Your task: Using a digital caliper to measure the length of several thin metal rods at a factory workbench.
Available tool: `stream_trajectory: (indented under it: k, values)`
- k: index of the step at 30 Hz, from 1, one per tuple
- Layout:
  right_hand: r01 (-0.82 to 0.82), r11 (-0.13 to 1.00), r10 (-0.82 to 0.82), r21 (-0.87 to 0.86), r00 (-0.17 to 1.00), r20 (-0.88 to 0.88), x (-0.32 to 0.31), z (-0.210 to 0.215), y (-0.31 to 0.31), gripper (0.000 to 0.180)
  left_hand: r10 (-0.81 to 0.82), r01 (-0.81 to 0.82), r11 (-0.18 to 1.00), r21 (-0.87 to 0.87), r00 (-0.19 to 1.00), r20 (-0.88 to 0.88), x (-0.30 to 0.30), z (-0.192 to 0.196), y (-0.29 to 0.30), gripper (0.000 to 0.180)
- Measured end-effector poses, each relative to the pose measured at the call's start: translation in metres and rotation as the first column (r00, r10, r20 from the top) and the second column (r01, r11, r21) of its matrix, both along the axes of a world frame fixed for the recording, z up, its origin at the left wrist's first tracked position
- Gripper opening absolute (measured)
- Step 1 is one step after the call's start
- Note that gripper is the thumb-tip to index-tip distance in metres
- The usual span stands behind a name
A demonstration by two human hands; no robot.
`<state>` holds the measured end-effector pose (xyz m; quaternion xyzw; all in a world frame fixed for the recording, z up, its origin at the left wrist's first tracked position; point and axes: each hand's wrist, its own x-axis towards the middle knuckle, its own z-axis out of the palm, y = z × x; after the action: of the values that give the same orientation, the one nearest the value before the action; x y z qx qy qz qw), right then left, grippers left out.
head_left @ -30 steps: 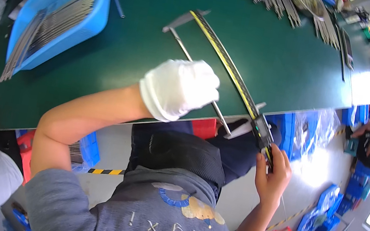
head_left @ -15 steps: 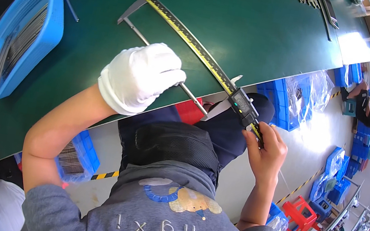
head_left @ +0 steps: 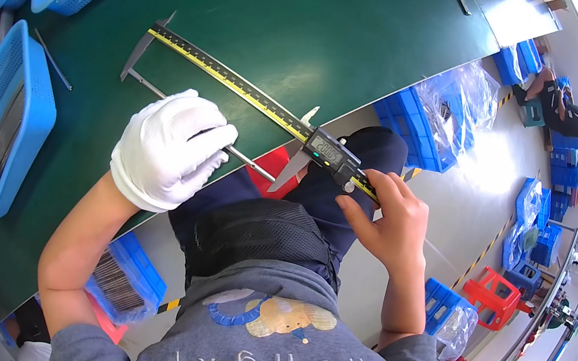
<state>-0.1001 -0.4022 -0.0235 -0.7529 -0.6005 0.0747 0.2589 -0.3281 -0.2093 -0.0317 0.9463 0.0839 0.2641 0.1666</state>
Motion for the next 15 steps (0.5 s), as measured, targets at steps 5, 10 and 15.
stream_trajectory:
  k: [5,10,15]
  values:
    - [0.047,0.999,-0.045,-0.027,0.998,0.051,-0.004,-0.003,0.001,0.033,-0.020,0.020,1.000,0.004,0.999,0.044,-0.002,-0.005,0.003,0.032]
    - [0.078,0.996,-0.074,-0.038,0.993,0.088,-0.004,-0.005,0.003,0.029,-0.020,0.022,0.986,0.167,1.000,-0.013,0.005,-0.003,0.001,0.021]
    - [0.056,0.998,-0.055,-0.016,0.996,0.065,-0.001,0.000,0.003,0.028,0.003,0.069,0.957,0.283,0.969,-0.247,0.016,0.009,-0.002,0.009]
